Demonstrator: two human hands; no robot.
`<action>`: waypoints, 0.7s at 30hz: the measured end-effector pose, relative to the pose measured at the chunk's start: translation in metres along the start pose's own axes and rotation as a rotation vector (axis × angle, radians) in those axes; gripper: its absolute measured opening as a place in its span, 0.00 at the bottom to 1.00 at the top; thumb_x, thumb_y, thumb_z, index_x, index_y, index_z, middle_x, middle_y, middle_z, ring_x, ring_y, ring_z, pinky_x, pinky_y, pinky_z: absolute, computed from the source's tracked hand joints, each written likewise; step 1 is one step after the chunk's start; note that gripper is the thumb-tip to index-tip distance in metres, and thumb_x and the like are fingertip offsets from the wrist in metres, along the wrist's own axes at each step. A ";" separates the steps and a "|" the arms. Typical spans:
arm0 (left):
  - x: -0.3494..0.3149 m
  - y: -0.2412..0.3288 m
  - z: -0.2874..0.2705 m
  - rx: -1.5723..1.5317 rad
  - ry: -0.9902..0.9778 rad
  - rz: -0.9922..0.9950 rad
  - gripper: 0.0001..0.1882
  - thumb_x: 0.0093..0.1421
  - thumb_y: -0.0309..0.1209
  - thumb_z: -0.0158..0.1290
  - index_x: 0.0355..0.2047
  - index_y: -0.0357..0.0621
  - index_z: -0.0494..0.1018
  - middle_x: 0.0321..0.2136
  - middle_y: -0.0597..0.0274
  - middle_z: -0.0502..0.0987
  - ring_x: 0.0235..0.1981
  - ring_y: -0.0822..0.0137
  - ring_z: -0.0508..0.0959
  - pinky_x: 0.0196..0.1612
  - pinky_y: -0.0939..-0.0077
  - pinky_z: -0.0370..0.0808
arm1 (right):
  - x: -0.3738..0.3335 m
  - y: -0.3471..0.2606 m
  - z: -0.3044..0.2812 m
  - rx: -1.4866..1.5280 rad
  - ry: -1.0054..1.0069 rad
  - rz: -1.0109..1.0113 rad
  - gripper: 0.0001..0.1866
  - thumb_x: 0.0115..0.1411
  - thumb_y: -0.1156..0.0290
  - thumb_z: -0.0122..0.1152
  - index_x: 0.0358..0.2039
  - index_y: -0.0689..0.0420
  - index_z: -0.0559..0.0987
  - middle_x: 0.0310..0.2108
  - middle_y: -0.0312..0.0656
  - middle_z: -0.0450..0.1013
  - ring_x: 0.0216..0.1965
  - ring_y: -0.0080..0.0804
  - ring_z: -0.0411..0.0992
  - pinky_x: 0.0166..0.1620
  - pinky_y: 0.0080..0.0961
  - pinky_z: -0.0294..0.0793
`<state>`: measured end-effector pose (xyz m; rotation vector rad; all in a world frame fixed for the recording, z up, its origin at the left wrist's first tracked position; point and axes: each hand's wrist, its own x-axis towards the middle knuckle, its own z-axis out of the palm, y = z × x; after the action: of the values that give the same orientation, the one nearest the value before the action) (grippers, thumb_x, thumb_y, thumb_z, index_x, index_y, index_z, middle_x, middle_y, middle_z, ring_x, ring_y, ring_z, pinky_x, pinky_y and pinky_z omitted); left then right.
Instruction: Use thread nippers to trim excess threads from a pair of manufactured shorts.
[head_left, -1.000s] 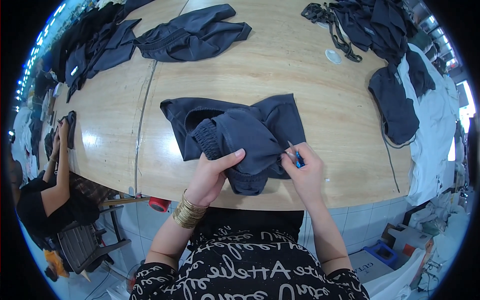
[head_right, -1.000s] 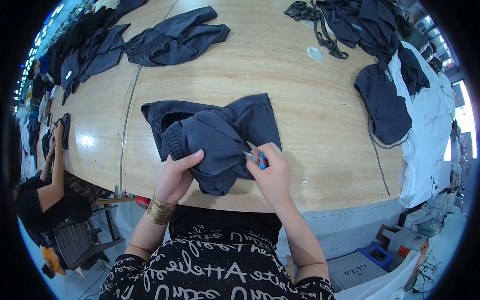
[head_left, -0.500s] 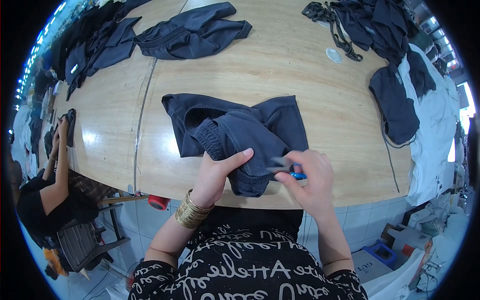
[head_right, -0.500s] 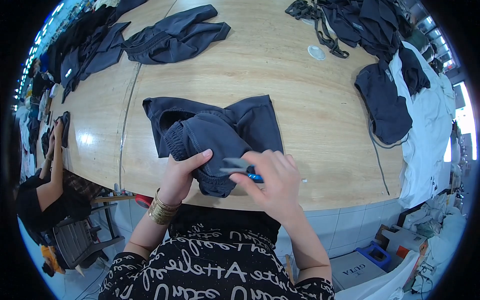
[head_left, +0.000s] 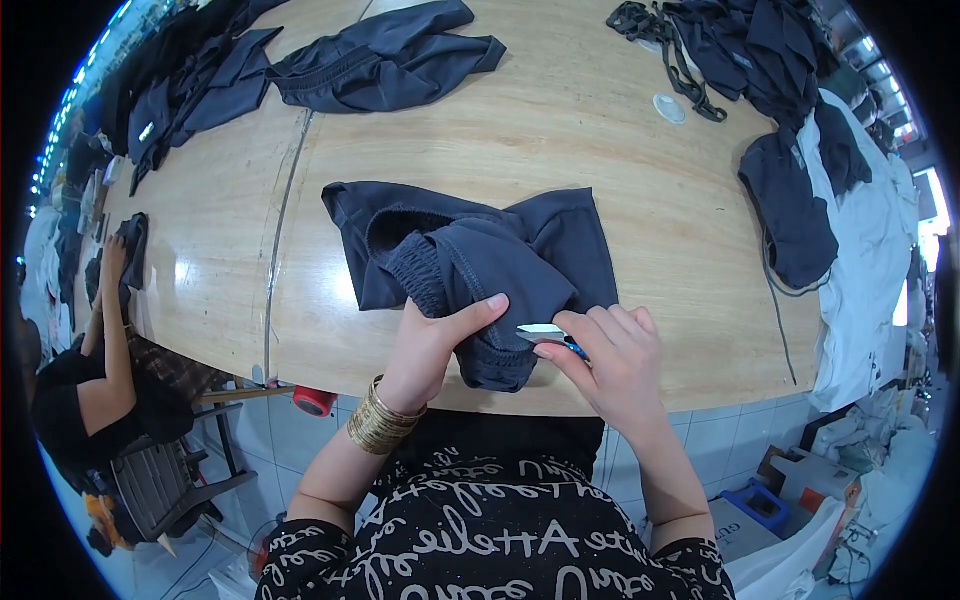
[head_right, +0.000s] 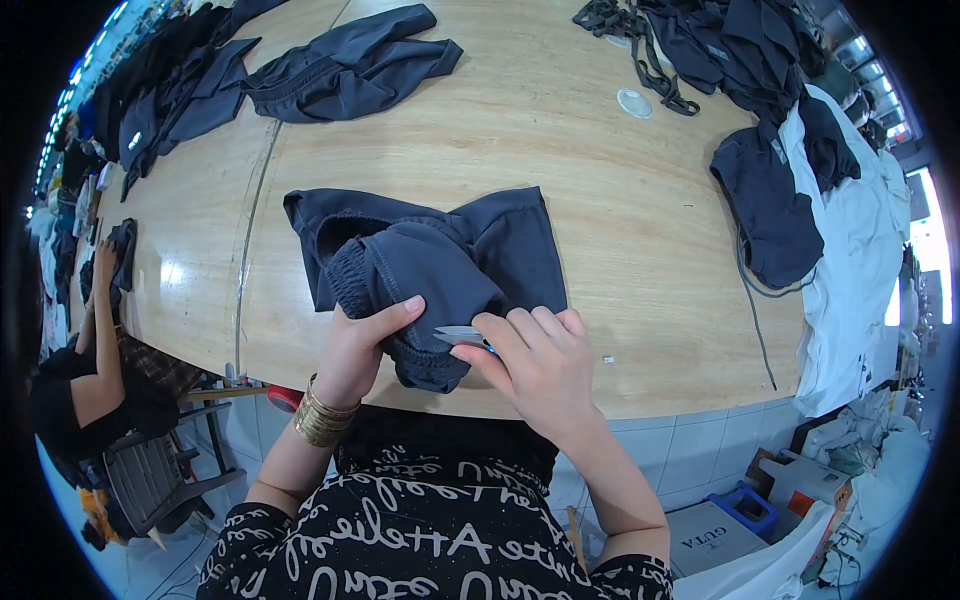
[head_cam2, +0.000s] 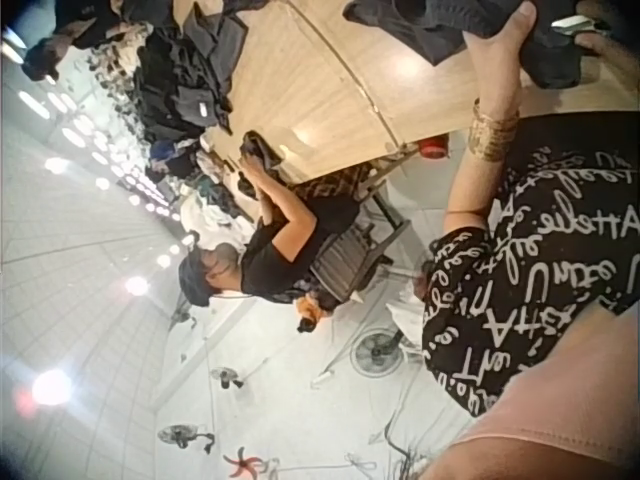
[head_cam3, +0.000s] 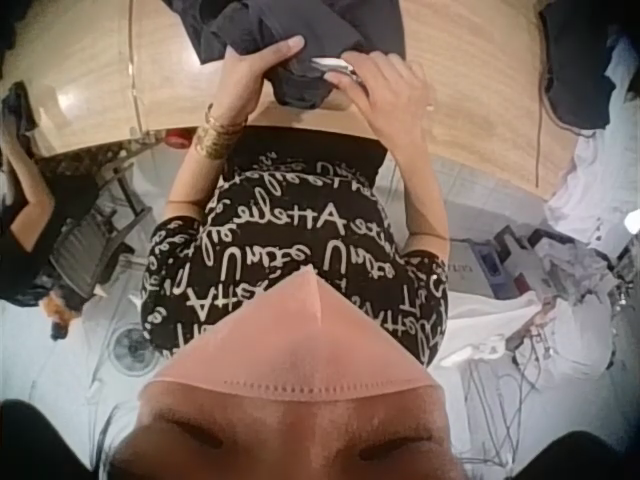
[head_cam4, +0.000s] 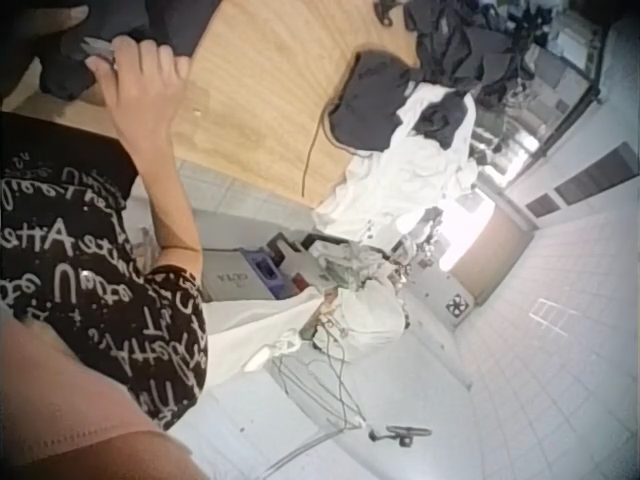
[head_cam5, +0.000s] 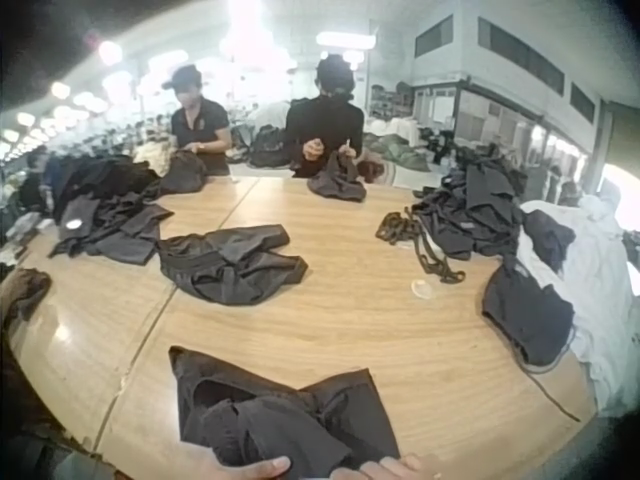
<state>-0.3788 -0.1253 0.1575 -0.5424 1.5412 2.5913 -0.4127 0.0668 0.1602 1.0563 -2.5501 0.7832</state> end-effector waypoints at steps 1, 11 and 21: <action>0.000 0.001 0.001 -0.006 0.002 -0.007 0.19 0.52 0.23 0.59 0.45 0.35 0.69 0.39 0.58 0.76 0.39 0.70 0.77 0.45 0.76 0.74 | 0.001 0.000 -0.001 -0.012 0.002 -0.006 0.15 0.46 0.58 0.67 0.29 0.53 0.76 0.19 0.31 0.66 0.21 0.27 0.63 0.29 0.25 0.55; 0.002 -0.005 -0.007 -0.045 0.021 -0.012 0.22 0.52 0.23 0.59 0.48 0.35 0.68 0.42 0.57 0.75 0.42 0.67 0.76 0.47 0.73 0.73 | 0.001 0.011 -0.007 0.177 0.081 0.353 0.14 0.49 0.62 0.67 0.31 0.56 0.75 0.21 0.32 0.65 0.22 0.23 0.62 0.30 0.20 0.60; -0.003 -0.021 -0.036 -0.235 0.081 -0.080 0.26 0.59 0.34 0.53 0.56 0.37 0.63 0.51 0.59 0.71 0.51 0.66 0.71 0.56 0.71 0.63 | -0.013 0.010 0.015 0.841 -0.243 0.507 0.12 0.52 0.69 0.66 0.36 0.59 0.78 0.29 0.33 0.72 0.29 0.16 0.68 0.34 0.14 0.68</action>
<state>-0.3613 -0.1456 0.1250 -0.7206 1.2133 2.7362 -0.4117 0.0717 0.1389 0.6903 -2.7621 2.0981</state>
